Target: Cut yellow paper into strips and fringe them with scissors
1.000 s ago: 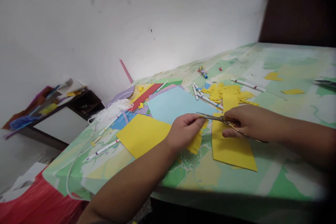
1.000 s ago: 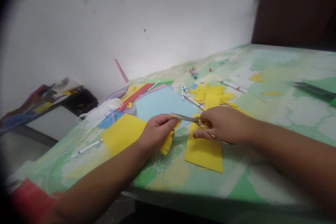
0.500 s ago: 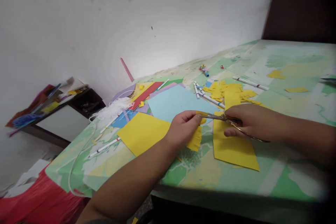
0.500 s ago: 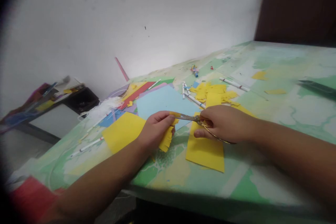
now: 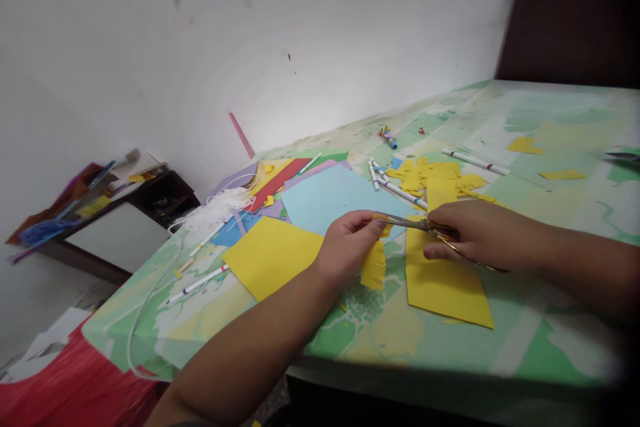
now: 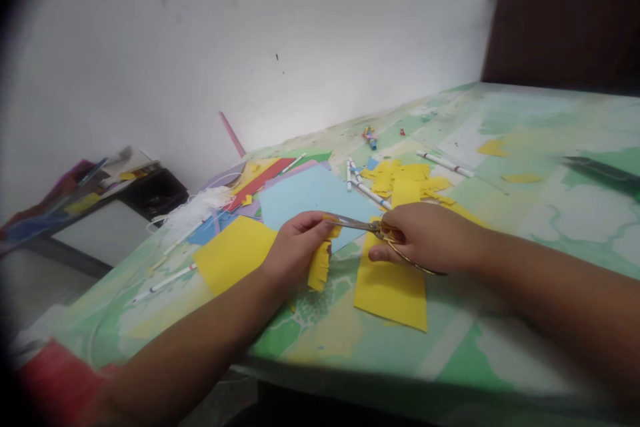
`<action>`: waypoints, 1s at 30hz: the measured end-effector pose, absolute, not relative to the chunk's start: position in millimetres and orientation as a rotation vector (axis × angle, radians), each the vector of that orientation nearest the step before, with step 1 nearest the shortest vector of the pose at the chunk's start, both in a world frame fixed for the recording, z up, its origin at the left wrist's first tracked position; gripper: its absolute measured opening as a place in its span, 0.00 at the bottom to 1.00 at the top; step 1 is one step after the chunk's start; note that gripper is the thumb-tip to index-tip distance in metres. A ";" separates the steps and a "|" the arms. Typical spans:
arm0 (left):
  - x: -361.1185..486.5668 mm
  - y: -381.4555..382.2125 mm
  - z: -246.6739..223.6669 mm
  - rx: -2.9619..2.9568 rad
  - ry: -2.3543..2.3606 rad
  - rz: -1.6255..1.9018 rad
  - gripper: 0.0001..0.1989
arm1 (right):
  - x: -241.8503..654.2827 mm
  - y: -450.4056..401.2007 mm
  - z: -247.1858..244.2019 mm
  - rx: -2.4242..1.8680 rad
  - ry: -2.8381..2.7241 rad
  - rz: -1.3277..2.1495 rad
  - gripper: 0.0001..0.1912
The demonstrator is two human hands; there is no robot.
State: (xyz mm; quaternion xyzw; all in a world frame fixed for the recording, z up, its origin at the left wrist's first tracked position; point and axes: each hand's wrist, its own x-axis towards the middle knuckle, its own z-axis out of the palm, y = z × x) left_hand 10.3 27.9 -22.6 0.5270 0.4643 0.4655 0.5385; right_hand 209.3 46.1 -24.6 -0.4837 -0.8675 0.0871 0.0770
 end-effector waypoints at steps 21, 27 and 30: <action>10.9 23.5 -20.5 1.395 1.132 1.094 0.08 | 200.7 31.7 -18.8 -1.465 -2.564 0.279 0.26; 11.4 23.3 -19.5 1.369 1.096 1.071 0.07 | 200.4 31.3 -18.8 -1.467 -2.564 0.293 0.26; 11.9 22.7 -18.2 1.368 1.084 1.057 0.06 | 200.4 31.5 -18.9 -1.469 -2.566 0.264 0.26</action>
